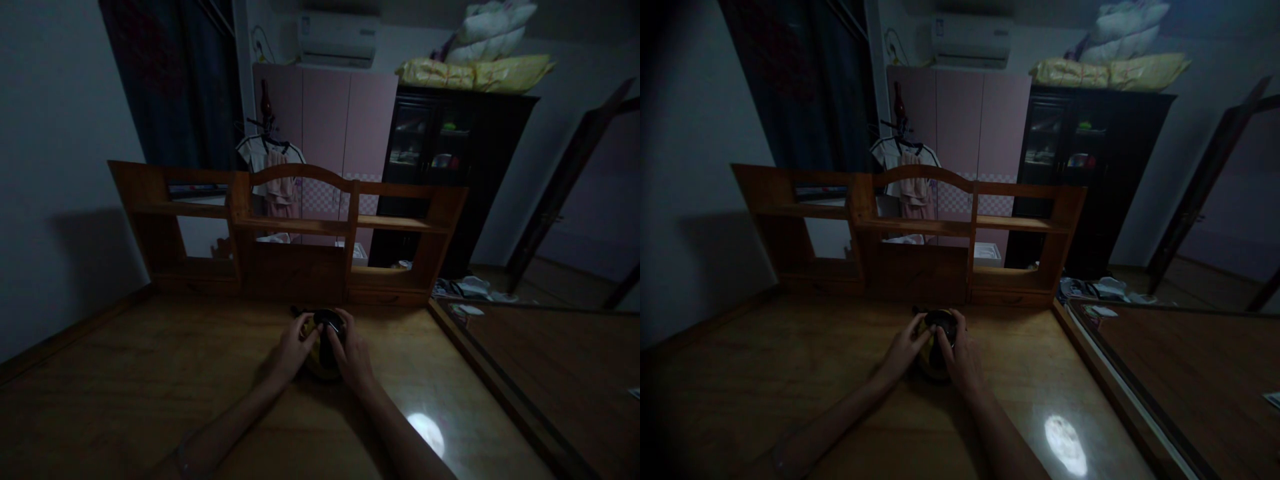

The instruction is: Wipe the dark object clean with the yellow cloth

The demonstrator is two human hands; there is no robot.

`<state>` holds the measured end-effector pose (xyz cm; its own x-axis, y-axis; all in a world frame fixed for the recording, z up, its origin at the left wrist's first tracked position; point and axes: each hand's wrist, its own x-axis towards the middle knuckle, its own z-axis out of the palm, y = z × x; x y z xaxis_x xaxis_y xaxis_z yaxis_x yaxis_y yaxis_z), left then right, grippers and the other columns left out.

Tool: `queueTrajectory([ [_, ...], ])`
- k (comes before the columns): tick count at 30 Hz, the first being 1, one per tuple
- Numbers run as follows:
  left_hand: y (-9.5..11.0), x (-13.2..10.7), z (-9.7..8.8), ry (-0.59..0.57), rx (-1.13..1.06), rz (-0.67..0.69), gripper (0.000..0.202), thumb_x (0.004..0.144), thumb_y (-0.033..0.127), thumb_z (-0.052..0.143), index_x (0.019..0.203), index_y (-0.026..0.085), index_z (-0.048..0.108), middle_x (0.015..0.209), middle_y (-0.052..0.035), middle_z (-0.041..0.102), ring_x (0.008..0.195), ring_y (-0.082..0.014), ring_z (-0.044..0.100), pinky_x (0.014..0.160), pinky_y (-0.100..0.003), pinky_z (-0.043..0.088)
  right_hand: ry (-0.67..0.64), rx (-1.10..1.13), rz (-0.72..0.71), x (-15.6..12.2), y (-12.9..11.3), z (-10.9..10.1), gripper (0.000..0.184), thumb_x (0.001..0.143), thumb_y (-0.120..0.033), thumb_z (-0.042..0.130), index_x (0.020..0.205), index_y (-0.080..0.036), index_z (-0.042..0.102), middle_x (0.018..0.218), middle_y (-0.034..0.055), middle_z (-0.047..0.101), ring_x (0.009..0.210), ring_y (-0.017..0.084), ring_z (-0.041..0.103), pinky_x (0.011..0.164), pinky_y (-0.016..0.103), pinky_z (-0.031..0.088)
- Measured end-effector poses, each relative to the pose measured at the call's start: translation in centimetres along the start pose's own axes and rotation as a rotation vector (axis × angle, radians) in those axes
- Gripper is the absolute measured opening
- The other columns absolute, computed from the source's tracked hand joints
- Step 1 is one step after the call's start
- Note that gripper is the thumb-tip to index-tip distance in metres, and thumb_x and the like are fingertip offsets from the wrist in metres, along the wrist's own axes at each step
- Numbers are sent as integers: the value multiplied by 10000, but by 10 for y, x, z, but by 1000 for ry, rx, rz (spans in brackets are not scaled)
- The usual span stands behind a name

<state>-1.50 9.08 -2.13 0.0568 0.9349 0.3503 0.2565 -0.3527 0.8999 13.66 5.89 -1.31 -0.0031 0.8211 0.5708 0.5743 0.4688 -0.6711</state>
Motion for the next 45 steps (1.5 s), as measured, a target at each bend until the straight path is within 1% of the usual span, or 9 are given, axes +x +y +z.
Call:
queueTrajectory([
  [3,0,2,-2,69,131,39,350,782,447,556,1045,220,594,1030,-59,648,959,-224,606,851,-329,456,21,-18,1,0,0,-1,411,939,-398,408,1305,-218,370,997,52,651,768,196,657,678,280,508],
  [7,-1,1,-1,-35,70,-31,421,762,469,572,1077,190,600,931,-59,691,854,-230,646,755,-315,496,57,-34,0,1,1,-2,382,941,-397,404,1276,-214,406,1016,62,652,791,205,657,703,284,504],
  [12,0,-2,4,-150,-150,-67,482,750,422,612,1152,164,552,1109,-78,654,1031,-236,598,890,-334,467,72,-43,-8,2,2,-3,344,948,-389,393,1240,-214,439,1029,56,650,844,202,650,743,277,493],
  [15,0,-2,6,-190,-247,-74,497,763,371,606,1208,172,506,1197,-80,608,1109,-234,554,961,-356,429,54,-64,-13,1,3,-4,352,951,-393,389,1251,-214,429,1000,52,659,813,199,655,727,274,490],
  [19,-5,-4,8,-202,-268,-87,520,783,329,568,1266,178,448,1222,-83,588,1154,-240,520,989,-381,411,26,-104,-34,0,2,-5,370,948,-398,393,1264,-208,422,955,51,666,746,197,656,678,270,486],
  [25,-11,-5,10,-230,-306,-86,502,793,293,529,1272,179,430,1267,-81,550,1176,-234,494,1030,-391,368,5,-132,-54,1,2,-8,391,947,-397,393,1282,-194,411,943,56,667,749,195,653,687,271,482],
  [35,0,-6,6,-210,-329,-87,487,784,239,542,1255,180,433,1280,-71,538,1174,-227,491,1018,-356,367,-9,-107,-64,1,0,-8,392,946,-402,400,1286,-208,400,920,49,664,722,200,647,641,278,476],
  [41,1,-8,7,-263,-439,-155,506,810,354,557,1273,192,430,1274,-78,552,1170,-240,507,1012,-376,374,25,-34,-46,0,0,-7,474,935,-395,435,1351,-200,317,823,37,655,652,196,637,599,273,474],
  [45,-9,-6,8,-225,-425,-219,522,791,432,571,1243,189,474,1301,-84,532,1218,-252,466,1038,-398,341,27,-6,-37,0,0,-6,532,926,-391,457,1383,-201,261,753,20,636,608,195,624,558,266,465],
])
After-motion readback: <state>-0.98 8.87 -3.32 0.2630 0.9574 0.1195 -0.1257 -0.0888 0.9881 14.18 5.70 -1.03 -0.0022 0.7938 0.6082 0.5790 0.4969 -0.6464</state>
